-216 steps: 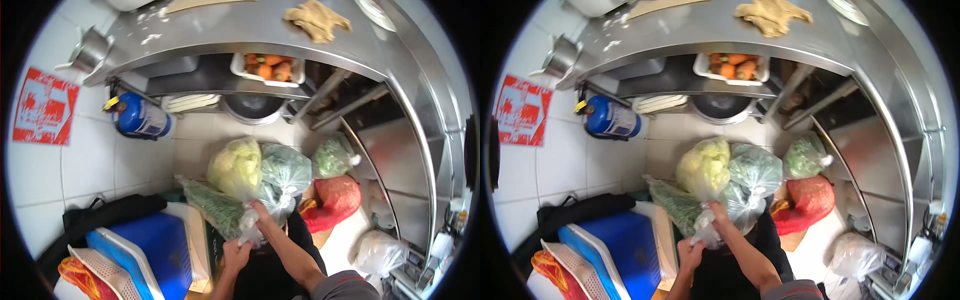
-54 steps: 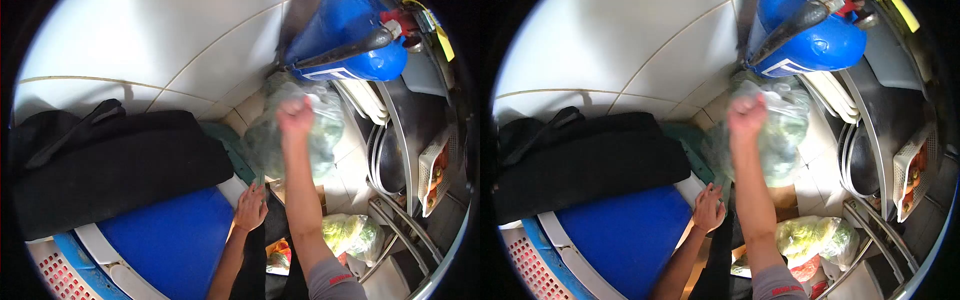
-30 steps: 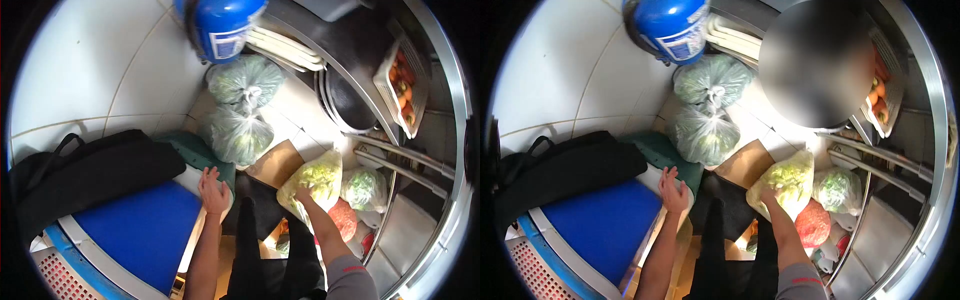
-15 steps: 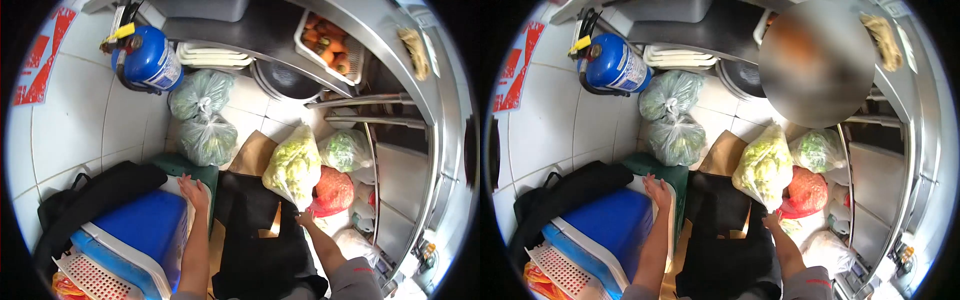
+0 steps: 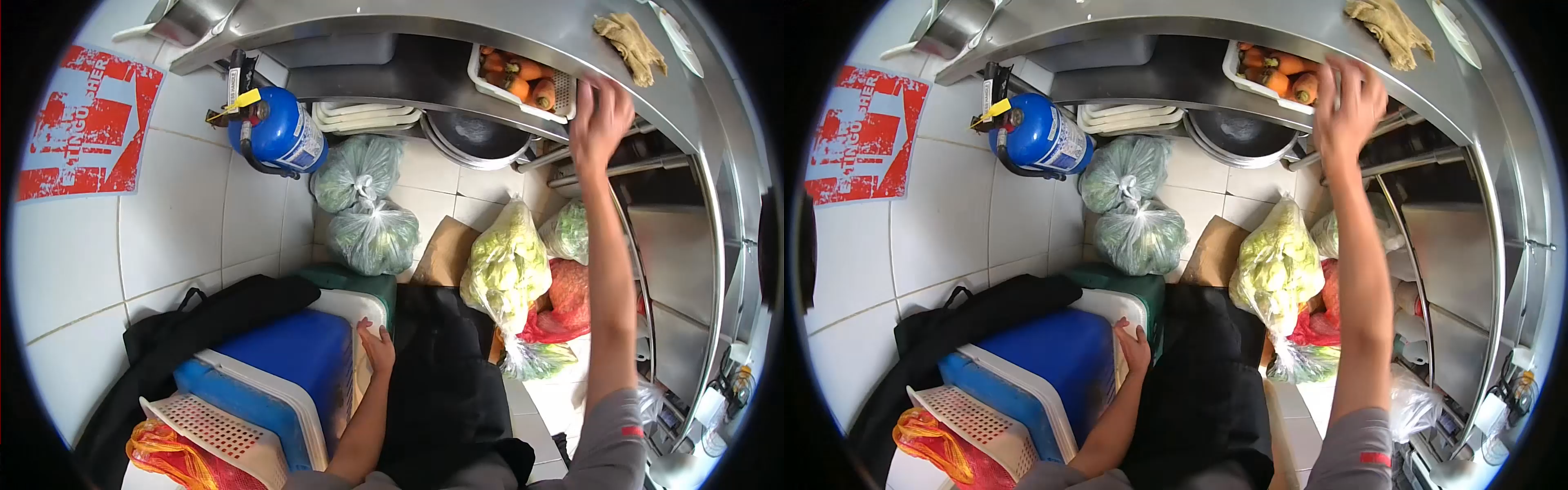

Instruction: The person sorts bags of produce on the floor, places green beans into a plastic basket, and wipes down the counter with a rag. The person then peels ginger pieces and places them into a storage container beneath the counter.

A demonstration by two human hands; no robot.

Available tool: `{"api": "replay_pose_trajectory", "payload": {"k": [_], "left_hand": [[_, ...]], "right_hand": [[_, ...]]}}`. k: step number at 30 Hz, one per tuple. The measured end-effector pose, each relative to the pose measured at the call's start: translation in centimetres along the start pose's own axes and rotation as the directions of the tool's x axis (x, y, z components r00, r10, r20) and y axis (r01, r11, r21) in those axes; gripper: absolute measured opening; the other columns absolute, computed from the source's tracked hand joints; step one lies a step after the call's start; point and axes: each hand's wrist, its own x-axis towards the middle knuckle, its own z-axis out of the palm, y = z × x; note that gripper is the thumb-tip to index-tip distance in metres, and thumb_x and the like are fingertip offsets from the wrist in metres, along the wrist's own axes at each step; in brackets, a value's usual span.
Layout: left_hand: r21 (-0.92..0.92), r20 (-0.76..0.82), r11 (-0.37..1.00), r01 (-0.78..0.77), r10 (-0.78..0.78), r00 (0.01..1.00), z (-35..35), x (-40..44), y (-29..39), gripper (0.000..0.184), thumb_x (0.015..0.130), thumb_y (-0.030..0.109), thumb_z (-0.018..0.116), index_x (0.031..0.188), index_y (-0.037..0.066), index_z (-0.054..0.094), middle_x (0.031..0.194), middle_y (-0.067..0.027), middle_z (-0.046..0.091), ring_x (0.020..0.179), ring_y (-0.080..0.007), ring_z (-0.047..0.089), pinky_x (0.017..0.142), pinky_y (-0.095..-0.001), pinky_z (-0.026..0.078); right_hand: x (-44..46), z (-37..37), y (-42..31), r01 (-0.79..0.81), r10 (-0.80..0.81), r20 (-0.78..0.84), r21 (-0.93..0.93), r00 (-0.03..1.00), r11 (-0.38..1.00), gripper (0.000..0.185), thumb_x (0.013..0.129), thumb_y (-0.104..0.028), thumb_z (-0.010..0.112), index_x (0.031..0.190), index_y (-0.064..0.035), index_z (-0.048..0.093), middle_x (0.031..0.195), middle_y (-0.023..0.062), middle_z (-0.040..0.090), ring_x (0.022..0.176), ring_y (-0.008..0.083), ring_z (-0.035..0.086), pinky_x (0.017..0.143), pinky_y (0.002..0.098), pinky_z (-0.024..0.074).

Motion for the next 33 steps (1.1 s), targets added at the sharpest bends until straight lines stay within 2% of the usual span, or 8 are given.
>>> {"api": "replay_pose_trajectory", "payload": {"k": [4,11,15,17,19,27,31,33], "left_hand": [[-0.035,0.068,0.99,0.14,-0.137,0.988,-1.2,0.5,0.0,0.034,0.079,0.007,0.052,0.105,-0.001,0.032,0.101,-0.0213,0.042,0.1,-0.0378,0.043,0.088,-0.0402,0.032],[-0.028,0.13,0.975,0.218,-0.213,0.968,-3.6,1.6,0.5,0.034,0.079,0.009,0.052,0.105,-0.001,0.032,0.098,-0.0221,0.042,0.1,-0.0375,0.043,0.088,-0.0396,0.031],[-0.06,0.101,0.987,0.147,-0.141,0.985,-2.8,2.8,-0.2,0.032,0.079,0.009,0.052,0.103,-0.002,0.036,0.098,-0.0207,0.043,0.097,-0.034,0.044,0.086,-0.0396,0.034],[-0.057,0.133,0.984,0.168,-0.159,0.978,-2.3,2.3,-0.8,0.029,0.079,0.009,0.052,0.102,-0.001,0.037,0.099,-0.0195,0.043,0.096,-0.0315,0.044,0.084,-0.0381,0.035],[-0.049,0.132,0.992,0.118,-0.111,0.985,-1.8,2.2,-0.8,0.029,0.079,0.009,0.052,0.103,-0.001,0.037,0.101,-0.0191,0.043,0.096,-0.0305,0.044,0.084,-0.0372,0.035],[0.021,0.254,0.984,0.177,-0.176,0.951,-3.2,0.4,-0.7,0.03,0.08,0.009,0.053,0.104,0.0,0.037,0.104,-0.0161,0.043,0.099,-0.0273,0.043,0.082,-0.0354,0.037],[0.139,0.284,0.99,0.014,-0.053,0.957,-2.4,-0.4,-4.4,0.03,0.079,0.008,0.053,0.103,0.0,0.037,0.102,-0.0154,0.043,0.097,-0.0256,0.044,0.08,-0.0325,0.038],[0.089,0.308,0.987,0.132,-0.153,0.939,-1.6,-0.5,-5.3,0.029,0.079,0.007,0.053,0.102,-0.001,0.037,0.099,-0.0146,0.044,0.094,-0.0237,0.045,0.079,-0.0313,0.038]], "right_hand": [[5.8,4.6,0.2,0.161,-0.159,0.028,-0.087,0.987,0.983,0.021,0.081,-0.033,0.052,0.09,-0.0147,0.058,0.094,0.0039,0.053,0.089,0.0252,0.048,0.077,0.0373,0.0365],[5.4,4.4,0.9,0.152,-0.139,0.07,-0.234,0.988,0.96,0.017,0.079,-0.031,0.052,0.082,-0.014,0.055,0.088,0.0031,0.052,0.082,0.0242,0.05,0.071,0.0361,0.0397],[5.5,4.3,1.4,0.166,-0.162,0.036,-0.211,0.986,0.963,0.015,0.077,-0.027,0.054,0.08,-0.0127,0.055,0.084,0.0039,0.051,0.079,0.0241,0.05,0.069,0.0345,0.041],[5.1,4.2,1.1,0.081,-0.045,0.158,-0.228,0.986,0.97,0.017,0.078,-0.026,0.053,0.086,-0.0114,0.056,0.093,0.0066,0.052,0.087,0.0263,0.048,0.078,0.0364,0.0377],[5.5,3.4,0.0,0.096,-0.087,0.064,-0.155,0.994,0.983,0.018,0.076,-0.024,0.053,0.082,-0.0076,0.051,0.089,0.0115,0.048,0.085,0.0285,0.047,0.073,0.0369,0.0381],[5.1,3.3,0.5,0.16,-0.163,-0.028,-0.069,0.986,0.985,0.015,0.077,-0.023,0.05,0.078,-0.0082,0.051,0.081,0.0093,0.047,0.08,0.0276,0.046,0.07,0.0354,0.0381],[5.0,3.2,0.7,0.079,-0.075,0.061,-0.065,0.995,0.995,0.02,0.08,-0.027,0.047,0.081,-0.0073,0.049,0.084,0.0107,0.046,0.083,0.0265,0.044,0.073,0.0374,0.0356],[4.9,2.6,0.8,0.036,-0.04,0.133,0.035,0.99,0.999,0.024,0.08,-0.03,0.047,0.082,-0.0062,0.05,0.086,0.0121,0.046,0.084,0.0268,0.045,0.074,0.0382,0.0355]]}}
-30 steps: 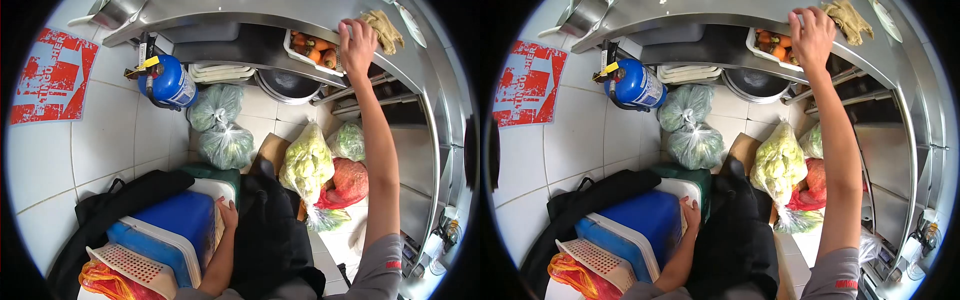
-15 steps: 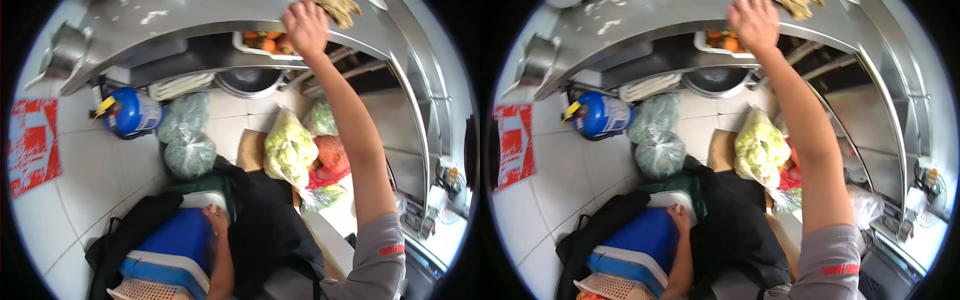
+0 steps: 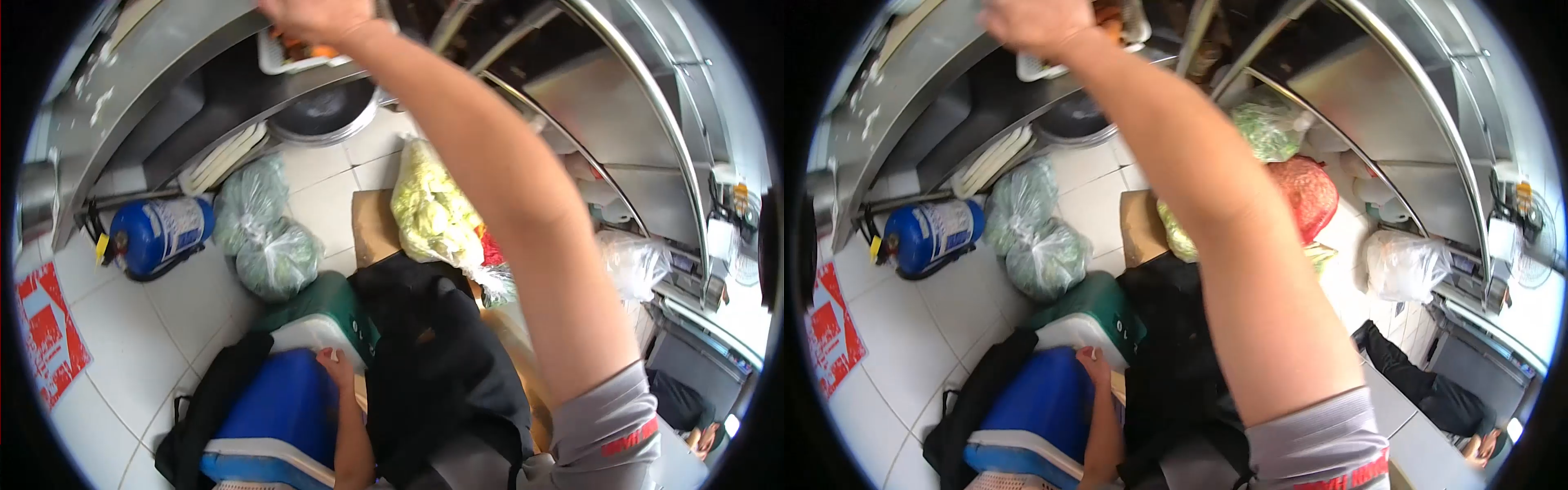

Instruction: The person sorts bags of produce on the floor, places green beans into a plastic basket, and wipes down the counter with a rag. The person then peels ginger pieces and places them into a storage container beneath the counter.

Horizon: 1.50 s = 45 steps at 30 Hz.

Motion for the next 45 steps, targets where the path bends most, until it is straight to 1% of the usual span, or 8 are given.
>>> {"api": "replay_pose_trajectory", "payload": {"k": [2,6,9,14,18,27,35,45], "left_hand": [[-0.128,0.05,0.987,0.098,-0.092,0.994,1.0,1.1,-1.7,0.028,0.079,0.007,0.053,0.102,-0.001,0.038,0.096,-0.0133,0.045,0.091,-0.0214,0.046,0.079,-0.0303,0.038],[-0.222,0.166,0.956,0.191,-0.156,0.974,3.4,1.3,-1.2,0.026,0.079,0.005,0.052,0.101,0.0,0.04,0.087,-0.0074,0.047,0.08,-0.0143,0.045,0.075,-0.026,0.038],[-0.202,0.206,0.973,0.11,-0.068,0.976,5.1,-0.1,1.1,0.019,0.081,0.004,0.05,0.099,0.002,0.045,0.086,-0.0056,0.046,0.073,-0.0122,0.044,0.07,-0.0228,0.038],[0.119,0.457,0.952,-0.281,0.199,0.867,11.3,-2.5,4.7,0.017,0.082,0.006,0.05,0.098,0.002,0.049,0.094,-0.01,0.052,0.084,-0.0204,0.053,0.072,-0.0284,0.043],[0.238,0.747,0.759,-0.606,0.256,0.614,18.9,-5.9,11.0,0.021,0.079,0.004,0.051,0.1,0.003,0.049,0.105,-0.0127,0.051,0.094,-0.0282,0.052,0.076,-0.0355,0.044],[0.085,0.911,0.115,-0.99,0.393,0.123,41.8,-7.9,13.5,0.038,0.075,0.009,0.05,0.113,0.007,0.045,0.123,-0.0076,0.042,0.116,-0.0252,0.038,0.09,-0.0374,0.034],[0.08,0.968,-0.403,-0.912,0.248,-0.025,50.2,-4.7,8.5,0.031,0.078,0.018,0.046,0.108,0.01,0.049,0.123,-0.0074,0.042,0.119,-0.0249,0.034,0.098,-0.0431,0.027],[0.083,0.908,0.195,-0.977,0.39,0.155,45.0,-4.4,10.5,0.023,0.077,0.009,0.048,0.1,0.007,0.05,0.122,-0.0111,0.043,0.119,-0.0265,0.036,0.096,-0.0419,0.029]], "right_hand": [[-2.6,-0.4,-0.4,0.072,-0.017,-0.34,0.15,0.94,0.986,0.021,0.076,-0.032,0.055,0.081,-0.0122,0.055,0.093,0.0074,0.051,0.089,0.0257,0.047,0.078,0.0384,0.0365],[-19.0,-6.9,-0.6,-0.461,0.486,-0.042,0.257,0.873,0.849,0.029,0.069,-0.022,0.064,0.095,-0.0101,0.057,0.11,0.0107,0.049,0.1,0.0282,0.045,0.085,0.0402,0.0337],[-42.9,-11.8,0.8,-0.835,0.846,0.15,-0.149,0.511,0.53,0.04,0.069,-0.007,0.062,0.107,-0.0068,0.052,0.112,0.0187,0.047,0.104,0.0347,0.043,0.09,0.0424,0.0328],[-66.6,-27.5,-0.6,-0.584,0.811,0.502,-0.769,-0.3,0.26,0.039,0.071,-0.021,0.06,0.106,-0.009,0.049,0.108,0.0103,0.047,0.106,0.0275,0.042,0.085,0.0409,0.0383],[-74.5,-30.6,0.8,-0.448,0.753,0.393,-0.882,-0.527,0.146,0.047,0.068,-0.025,0.064,0.109,-0.0106,0.047,0.111,0.0083,0.045,0.108,0.0251,0.041,0.086,0.04,0.0378],[-83.7,-24.8,7.1,-0.449,0.618,0.504,-0.855,-0.603,0.259,0.105,0.052,-0.026,0.078,0.136,-0.0213,0.013,0.142,0.0004,0.013,0.129,0.0252,0.018,0.1,0.0464,0.0258],[-93.2,-27.7,8.3,-0.573,0.579,0.736,-0.658,-0.35,0.49,0.047,0.06,-0.026,0.069,0.103,-0.0155,0.054,0.106,0.0089,0.052,0.112,0.0268,0.041,0.097,0.045,0.0268],[-72.7,-31.7,10.6,-0.846,0.733,0.648,-0.495,-0.207,0.198,0.019,0.064,-0.017,0.055,0.077,-0.0037,0.059,0.065,0.0202,0.057,0.062,0.0361,0.057,0.06,0.0434,0.0457]]}}
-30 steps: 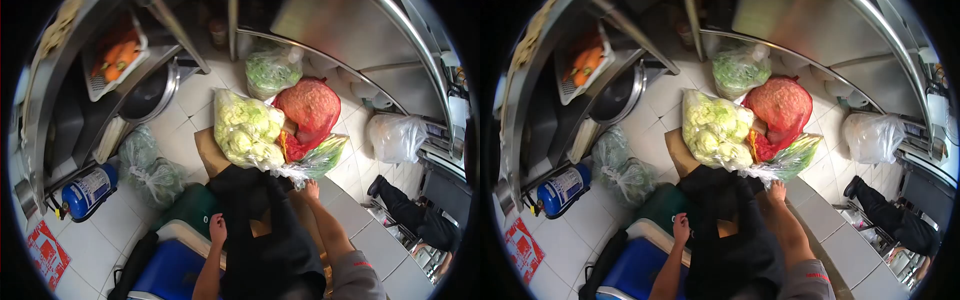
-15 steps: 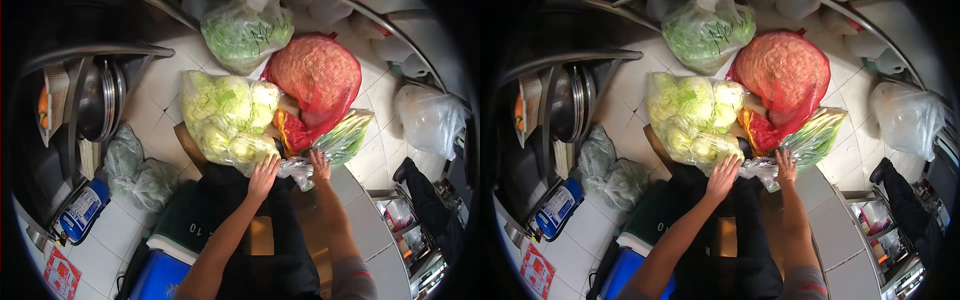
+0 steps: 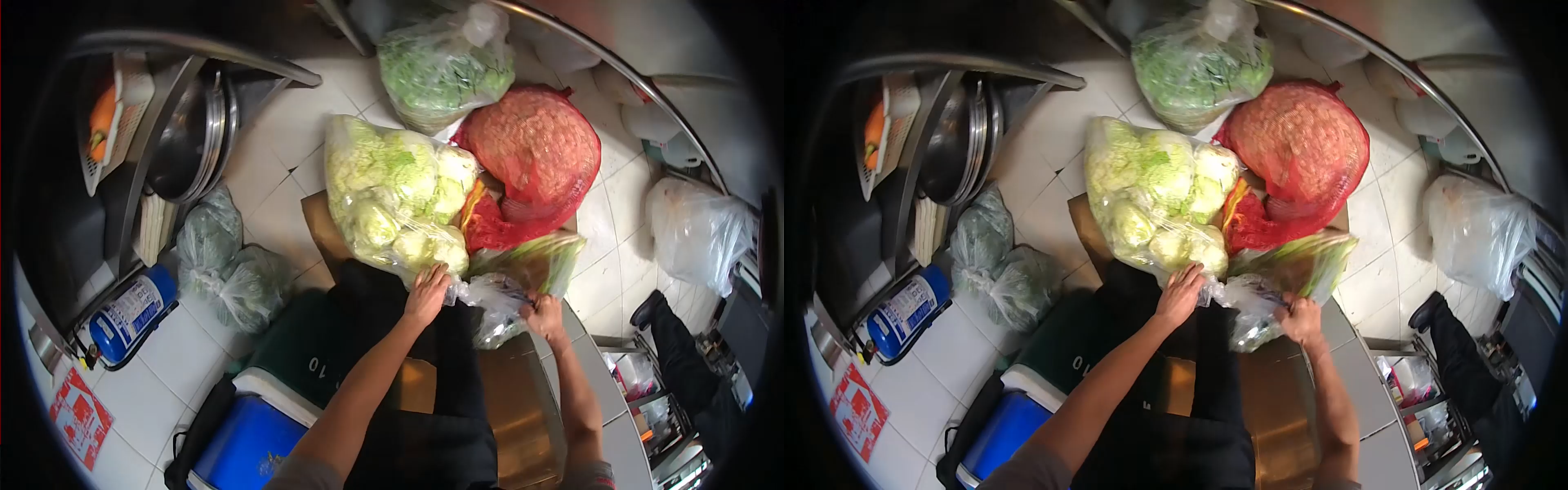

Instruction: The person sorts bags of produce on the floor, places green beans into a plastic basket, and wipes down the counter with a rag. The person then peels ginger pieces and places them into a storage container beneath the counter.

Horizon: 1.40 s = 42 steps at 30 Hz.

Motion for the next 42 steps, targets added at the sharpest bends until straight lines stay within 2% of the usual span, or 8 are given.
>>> {"api": "replay_pose_trajectory", "payload": {"k": [9,14,18,19,24,28,35,42], "left_hand": [[-0.706,-0.114,0.516,0.486,-0.759,0.641,-4.6,-8.7,-8.9,0.035,0.089,0.025,0.041,0.112,0.0,0.048,0.106,-0.0158,0.054,0.096,-0.0261,0.053,0.086,-0.0313,0.039],[-0.952,0.3,-0.237,0.192,-0.841,0.451,-9.1,-13.8,-12.5,0.055,0.089,0.045,0.037,0.111,-0.003,0.051,0.108,-0.0107,0.054,0.099,-0.0181,0.051,0.085,-0.0293,0.039],[-0.93,0.204,-0.015,0.366,-0.851,0.484,-4.8,-15.6,-14.1,0.058,0.089,0.049,0.033,0.111,-0.001,0.052,0.107,-0.0109,0.056,0.097,-0.0217,0.053,0.084,-0.0302,0.04],[-0.885,0.127,0.117,0.451,-0.871,0.474,-4.4,-15.4,-13.7,0.056,0.089,0.048,0.033,0.112,0.0,0.052,0.108,-0.0111,0.055,0.099,-0.0231,0.052,0.086,-0.0313,0.038],[-0.457,-0.304,0.561,0.69,-0.828,0.472,-4.7,-11.2,-11.0,0.043,0.09,0.035,0.035,0.123,0.007,0.041,0.123,-0.0126,0.044,0.116,-0.0281,0.038,0.098,-0.0381,0.019],[-0.36,-0.454,0.721,0.592,-0.689,0.565,-7.0,-8.0,-6.8,0.041,0.089,0.025,0.042,0.125,0.006,0.036,0.124,-0.0149,0.041,0.114,-0.0309,0.038,0.096,-0.0408,0.022],[-0.721,0.135,0.542,0.432,-0.501,0.855,-8.3,-6.2,4.4,0.047,0.084,0.018,0.051,0.125,0.002,0.033,0.12,-0.0205,0.044,0.109,-0.0339,0.044,0.092,-0.0396,0.033],[-0.793,-0.287,0.609,-0.019,-0.345,0.894,-12.4,-7.5,11.8,0.07,0.072,0.007,0.057,0.132,0.005,0.021,0.126,-0.0209,0.036,0.106,-0.0339,0.045,0.084,-0.0369,0.042]], "right_hand": [[0.4,5.1,-19.2,0.379,-0.447,0.046,0.455,0.893,0.805,0.013,0.07,-0.011,0.054,0.074,0.0007,0.053,0.071,0.0193,0.054,0.068,0.0353,0.055,0.059,0.04,0.0428],[2.8,5.2,-19.4,0.334,-0.348,-0.064,0.48,0.935,0.811,0.03,0.078,-0.023,0.059,0.095,0.001,0.051,0.085,0.0139,0.057,0.085,0.0254,0.053,0.078,0.0347,0.0421],[13.9,8.6,3.3,0.076,0.306,-0.408,0.696,0.86,0.714,0.044,0.076,-0.024,0.065,0.107,0.0009,0.045,0.094,0.0085,0.056,0.082,0.0203,0.051,0.074,0.0336,0.0423],[14.6,5.2,4.6,-0.51,0.68,-0.137,0.559,0.72,0.653,0.055,0.072,-0.026,0.07,0.113,0.0,0.045,0.107,0.007,0.054,0.089,0.0211,0.052,0.08,0.0348,0.0417],[19.0,8.3,10.2,-0.54,0.83,-0.027,0.747,0.558,0.387,0.064,0.073,-0.027,0.063,0.124,0.0029,0.037,0.123,0.0174,0.044,0.111,0.0289,0.045,0.092,0.0385,0.0369],[21.8,9.7,13.1,0.138,0.636,0.131,0.925,0.76,-0.355,0.042,0.081,-0.014,0.042,0.12,-0.0009,0.042,0.117,0.0144,0.049,0.104,0.0308,0.05,0.086,0.0396,0.0432],[6.2,-1.4,-1.7,0.062,0.399,0.04,0.968,0.916,-0.241,0.042,0.084,-0.038,0.043,0.116,-0.011,0.046,0.11,0.0061,0.053,0.095,0.0232,0.053,0.077,0.0367,0.0464],[-0.4,-18.5,-13.2,0.091,0.171,-0.266,0.748,0.948,0.658,0.006,0.075,-0.004,0.05,0.077,-0.0084,0.053,0.054,-0.0068,0.043,0.038,0.0035,0.034,0.034,0.02,0.0253]]}}
